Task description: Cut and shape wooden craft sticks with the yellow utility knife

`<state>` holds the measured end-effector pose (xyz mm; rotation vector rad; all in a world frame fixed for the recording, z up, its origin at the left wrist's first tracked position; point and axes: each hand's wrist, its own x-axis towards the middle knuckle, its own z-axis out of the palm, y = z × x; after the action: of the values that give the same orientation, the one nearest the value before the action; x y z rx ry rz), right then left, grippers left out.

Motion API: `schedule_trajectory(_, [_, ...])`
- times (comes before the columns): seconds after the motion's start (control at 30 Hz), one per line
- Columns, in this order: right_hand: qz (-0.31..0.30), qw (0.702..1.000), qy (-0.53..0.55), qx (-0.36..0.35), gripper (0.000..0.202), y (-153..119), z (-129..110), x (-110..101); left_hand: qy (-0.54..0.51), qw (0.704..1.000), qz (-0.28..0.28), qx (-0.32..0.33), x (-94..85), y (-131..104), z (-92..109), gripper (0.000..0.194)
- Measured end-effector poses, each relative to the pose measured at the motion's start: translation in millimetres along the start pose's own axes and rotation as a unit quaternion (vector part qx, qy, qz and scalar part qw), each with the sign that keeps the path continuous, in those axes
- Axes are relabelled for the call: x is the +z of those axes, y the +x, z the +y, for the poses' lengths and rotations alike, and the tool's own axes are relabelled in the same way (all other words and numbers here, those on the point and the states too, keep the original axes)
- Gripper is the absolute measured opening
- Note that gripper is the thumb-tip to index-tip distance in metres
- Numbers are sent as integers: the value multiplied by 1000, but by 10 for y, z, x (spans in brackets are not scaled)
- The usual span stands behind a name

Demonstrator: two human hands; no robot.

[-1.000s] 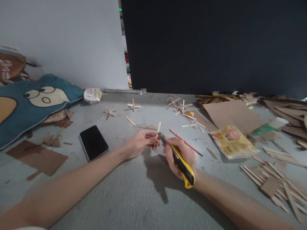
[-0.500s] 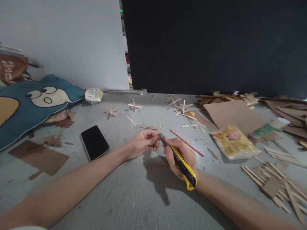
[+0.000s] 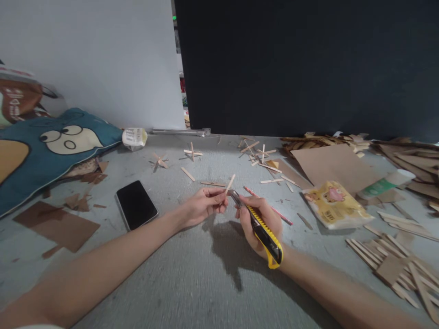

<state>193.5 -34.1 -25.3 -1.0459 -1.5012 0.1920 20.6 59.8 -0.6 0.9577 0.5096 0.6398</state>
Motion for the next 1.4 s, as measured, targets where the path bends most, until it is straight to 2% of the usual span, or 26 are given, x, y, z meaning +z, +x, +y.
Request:
schedule_trajectory(0.2, [10, 999, 24, 35, 12, -26, 14, 21, 9, 1000, 2, -15, 14, -6, 12, 24])
schedule_trajectory(0.57, [0, 997, 56, 48, 11, -17, 12, 15, 28, 999, -4, -19, 8, -11, 7, 24])
schedule_trajectory(0.93, [-16, 997, 64, 50, 12, 40, -49, -1, 21, 999, 18, -36, -4, -10, 4, 28])
schedule_trajectory(1.13, [-9, 997, 70, 42, 10, 22, -25, 25, -2, 1000, 12, -13, 26, -10, -25, 29])
schedule_trajectory(1.4, [-1, 999, 51, 17, 16, -24, -17, 41, -43, 998, 43, -4, 9, 11, -76, 31])
